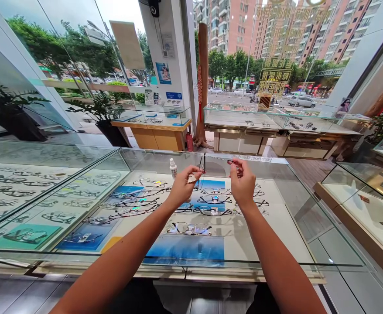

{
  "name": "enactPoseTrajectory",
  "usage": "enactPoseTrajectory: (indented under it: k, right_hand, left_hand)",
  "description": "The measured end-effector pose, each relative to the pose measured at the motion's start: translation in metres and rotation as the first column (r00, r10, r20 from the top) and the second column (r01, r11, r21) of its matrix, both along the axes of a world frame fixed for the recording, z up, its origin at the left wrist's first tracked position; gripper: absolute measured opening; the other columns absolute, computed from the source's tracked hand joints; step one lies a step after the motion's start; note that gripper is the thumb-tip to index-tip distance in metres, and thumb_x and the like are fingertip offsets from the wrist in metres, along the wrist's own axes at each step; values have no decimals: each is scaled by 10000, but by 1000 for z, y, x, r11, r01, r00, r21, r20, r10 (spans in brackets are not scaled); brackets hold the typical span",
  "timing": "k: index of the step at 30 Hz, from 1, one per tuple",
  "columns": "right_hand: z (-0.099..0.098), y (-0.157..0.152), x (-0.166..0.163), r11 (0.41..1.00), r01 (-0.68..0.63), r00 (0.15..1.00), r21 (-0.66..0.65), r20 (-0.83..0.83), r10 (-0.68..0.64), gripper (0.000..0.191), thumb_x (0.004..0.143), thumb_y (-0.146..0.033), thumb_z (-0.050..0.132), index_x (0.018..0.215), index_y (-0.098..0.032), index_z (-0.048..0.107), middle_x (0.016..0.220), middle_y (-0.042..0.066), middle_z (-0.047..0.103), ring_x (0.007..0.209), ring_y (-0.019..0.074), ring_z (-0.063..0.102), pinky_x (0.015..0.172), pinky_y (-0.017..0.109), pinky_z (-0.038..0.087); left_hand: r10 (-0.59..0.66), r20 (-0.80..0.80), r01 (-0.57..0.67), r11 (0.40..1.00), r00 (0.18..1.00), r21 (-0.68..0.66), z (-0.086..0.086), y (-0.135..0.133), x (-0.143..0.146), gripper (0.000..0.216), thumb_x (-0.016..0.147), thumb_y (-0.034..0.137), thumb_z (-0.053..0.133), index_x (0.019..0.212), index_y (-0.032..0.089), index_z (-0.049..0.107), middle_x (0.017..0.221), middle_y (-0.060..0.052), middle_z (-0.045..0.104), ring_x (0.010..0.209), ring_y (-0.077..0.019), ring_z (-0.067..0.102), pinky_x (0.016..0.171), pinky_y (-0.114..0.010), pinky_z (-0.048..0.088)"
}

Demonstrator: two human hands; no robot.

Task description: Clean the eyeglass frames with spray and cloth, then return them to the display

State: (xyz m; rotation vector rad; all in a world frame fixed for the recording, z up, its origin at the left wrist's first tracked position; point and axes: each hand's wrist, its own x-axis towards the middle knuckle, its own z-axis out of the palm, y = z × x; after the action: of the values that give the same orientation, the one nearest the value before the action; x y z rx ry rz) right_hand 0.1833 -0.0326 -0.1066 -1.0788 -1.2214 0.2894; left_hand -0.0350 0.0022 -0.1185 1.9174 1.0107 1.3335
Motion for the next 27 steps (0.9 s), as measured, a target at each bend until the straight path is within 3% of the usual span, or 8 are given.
enactPoseTrajectory:
  k: [4, 7, 11, 17, 23, 27]
  right_hand:
    - [3, 2, 6, 999, -17, 999, 43, -44, 19, 314, 990, -449, 649, 1217, -232, 656, 1254, 132, 770, 865, 210, 721, 762, 394, 636]
    - [3, 0, 6, 998, -12, 1000, 55, 5, 12, 272, 986, -430, 649, 1182, -243, 637, 1264, 120, 761, 827, 198, 692, 784, 403, 619]
    - [2, -8, -5, 998, -29, 989, 60, 150, 20, 181, 1010, -402, 607, 1095, -251, 659, 1086, 74, 779, 795, 203, 676, 757, 378, 586]
    - [-6, -19, -25, 974, -219, 880, 53, 442, 174, 259, 1065, -321, 513, 1235, -263, 700, 1155, 82, 771, 880, 211, 701, 826, 382, 585]
    - [-10, -16, -24, 979, -199, 867, 51, 474, 152, 318, 1080, -322, 478, 1273, -262, 724, 1215, 99, 771, 1023, 240, 716, 859, 395, 588]
    - [-8, -15, -23, 986, -161, 874, 43, 471, 122, 314, 1071, -325, 495, 1266, -263, 733, 1196, 97, 769, 962, 236, 712, 831, 393, 587]
  left_hand:
    - [5, -64, -5, 1000, 998, 10, 0, -1, -1, 243, 1031, 454, 585, 969, 228, 651, 1064, -64, 805, 945, -238, 707, 848, -334, 468]
    - [-12, -23, 12, 1000, 1000, 9, 1, -2, 0, 248, 1029, 460, 600, 968, 226, 653, 1062, -63, 802, 938, -234, 704, 842, -326, 469]
    - [-7, 50, 6, 1000, 999, 21, 2, -5, 3, 247, 1011, 459, 635, 964, 219, 672, 1048, -56, 782, 933, -223, 683, 854, -319, 472]
    - [-53, 41, 52, 998, 998, 25, 2, -11, 9, 228, 997, 435, 651, 947, 215, 683, 955, -35, 735, 886, -206, 646, 844, -309, 471]
    - [-86, 20, 85, 996, 996, 42, 2, -12, 11, 199, 990, 405, 659, 949, 213, 687, 957, -32, 727, 889, -201, 644, 852, -305, 474]
    - [-76, 49, 75, 997, 996, 14, 2, -12, 10, 227, 990, 437, 664, 945, 216, 689, 968, -37, 738, 906, -211, 648, 865, -316, 475]
